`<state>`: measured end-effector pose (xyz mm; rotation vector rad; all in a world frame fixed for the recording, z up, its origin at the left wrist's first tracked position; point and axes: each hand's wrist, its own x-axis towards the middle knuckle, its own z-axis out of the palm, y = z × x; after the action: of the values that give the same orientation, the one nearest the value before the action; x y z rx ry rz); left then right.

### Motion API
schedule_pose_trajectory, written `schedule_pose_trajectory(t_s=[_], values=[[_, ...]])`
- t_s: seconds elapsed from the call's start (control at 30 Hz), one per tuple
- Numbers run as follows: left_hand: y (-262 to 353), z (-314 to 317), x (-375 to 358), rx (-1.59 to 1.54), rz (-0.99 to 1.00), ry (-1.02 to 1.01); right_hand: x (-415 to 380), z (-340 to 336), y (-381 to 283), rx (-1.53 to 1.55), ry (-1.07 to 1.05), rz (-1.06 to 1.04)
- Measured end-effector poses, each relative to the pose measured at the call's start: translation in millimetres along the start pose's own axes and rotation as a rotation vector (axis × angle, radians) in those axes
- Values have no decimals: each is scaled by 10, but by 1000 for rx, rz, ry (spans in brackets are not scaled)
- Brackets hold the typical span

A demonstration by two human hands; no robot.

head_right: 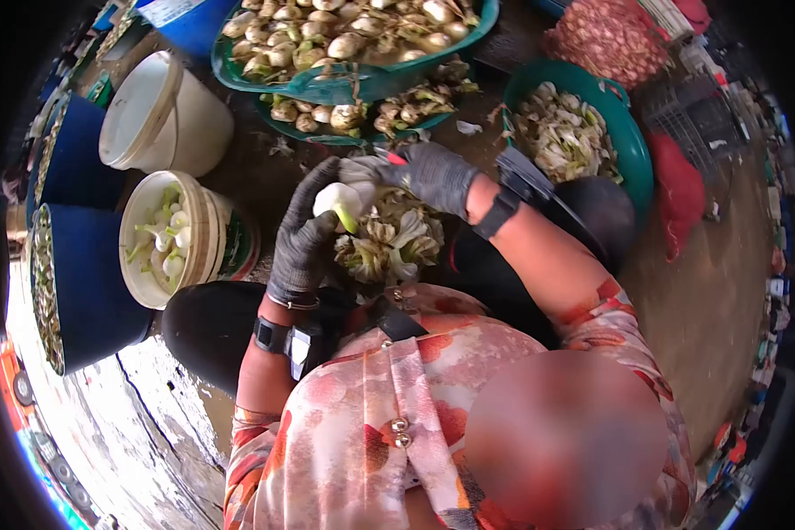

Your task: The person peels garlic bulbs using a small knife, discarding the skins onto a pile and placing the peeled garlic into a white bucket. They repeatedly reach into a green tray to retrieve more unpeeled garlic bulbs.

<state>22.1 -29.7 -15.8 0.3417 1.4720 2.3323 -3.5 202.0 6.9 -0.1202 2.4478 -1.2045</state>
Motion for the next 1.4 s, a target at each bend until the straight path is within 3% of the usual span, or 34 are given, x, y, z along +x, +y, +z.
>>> schedule_pose_trajectory(t_s=[0.07, 0.1, 0.13, 0.17, 0.2, 0.33, 0.43, 0.5, 0.57, 0.6, 0.63, 0.67, 0.7, 0.73, 0.83, 0.87, 0.9, 0.97, 1.03, 1.1, 1.17, 1.3, 1.37, 1.4], values=[[76, 22, -38, -324, -191, 54, -91, 4, -73, -71, -39, 59], [-17, -9, -10, -409, -204, 140, -83, 59, 33, -209, -37, -60], [132, 90, -24, -493, -237, 202, -148, 142, -81, -130, -49, 74], [0, 30, 20, -514, -261, 321, -158, 207, 31, -328, -57, -76], [-165, -89, 31, -592, -231, 250, -146, 284, 90, -527, -47, -220], [-183, -61, 24, -325, -254, 403, -205, 429, -294, -306, -120, -168], [-442, -234, 105, -97, -111, 527, -190, 469, -600, -534, -180, -84], [-635, -468, 228, 362, 394, 608, -217, 447, -597, -562, -405, -183], [-151, -600, 195, -394, 8, 691, -247, 515, -622, -644, -497, -166], [52, -769, 86, -621, -25, 534, -231, 551, -613, -700, -462, -125], [211, -855, 172, -726, 82, 669, -211, 528, -584, -762, -413, -78], [459, -891, 120, -486, 187, 743, -179, 467, -540, -777, -381, -41], [887, -620, 107, -867, 370, 871, -148, 409, -497, -734, -194, -77], [893, -721, 15, -886, 353, 835, -128, 330, -478, -690, -10, -118], [844, -1287, -269, -879, 506, 224, 38, -242, -713, -570, 77, -87], [825, -1246, -263, -810, 394, 491, 126, -380, -722, -472, 214, -144], [775, -1188, -178, -820, 391, 478, 225, -521, -732, -374, 347, -202], [624, -1000, -19, -744, 272, 525, 518, -802, -950, -464, 376, 107], [490, -844, 164, -787, 194, 459, 979, -966, -958, -596, 434, 88], [464, -772, 253, -779, 185, 504, 1526, -1077, -896, -575, 254, 253], [362, -666, 397, -766, 5, 466, 2166, -999, -567, -724, 128, 231], [361, -496, 558, -688, -77, 507, 2219, -862, -559, -696, 147, 276], [326, -442, 587, -626, -57, 501, 2105, -962, -509, -508, 130, 213], [302, -428, 602, -634, -13, 384, 1900, -962, -609, -434, 242, 156]])
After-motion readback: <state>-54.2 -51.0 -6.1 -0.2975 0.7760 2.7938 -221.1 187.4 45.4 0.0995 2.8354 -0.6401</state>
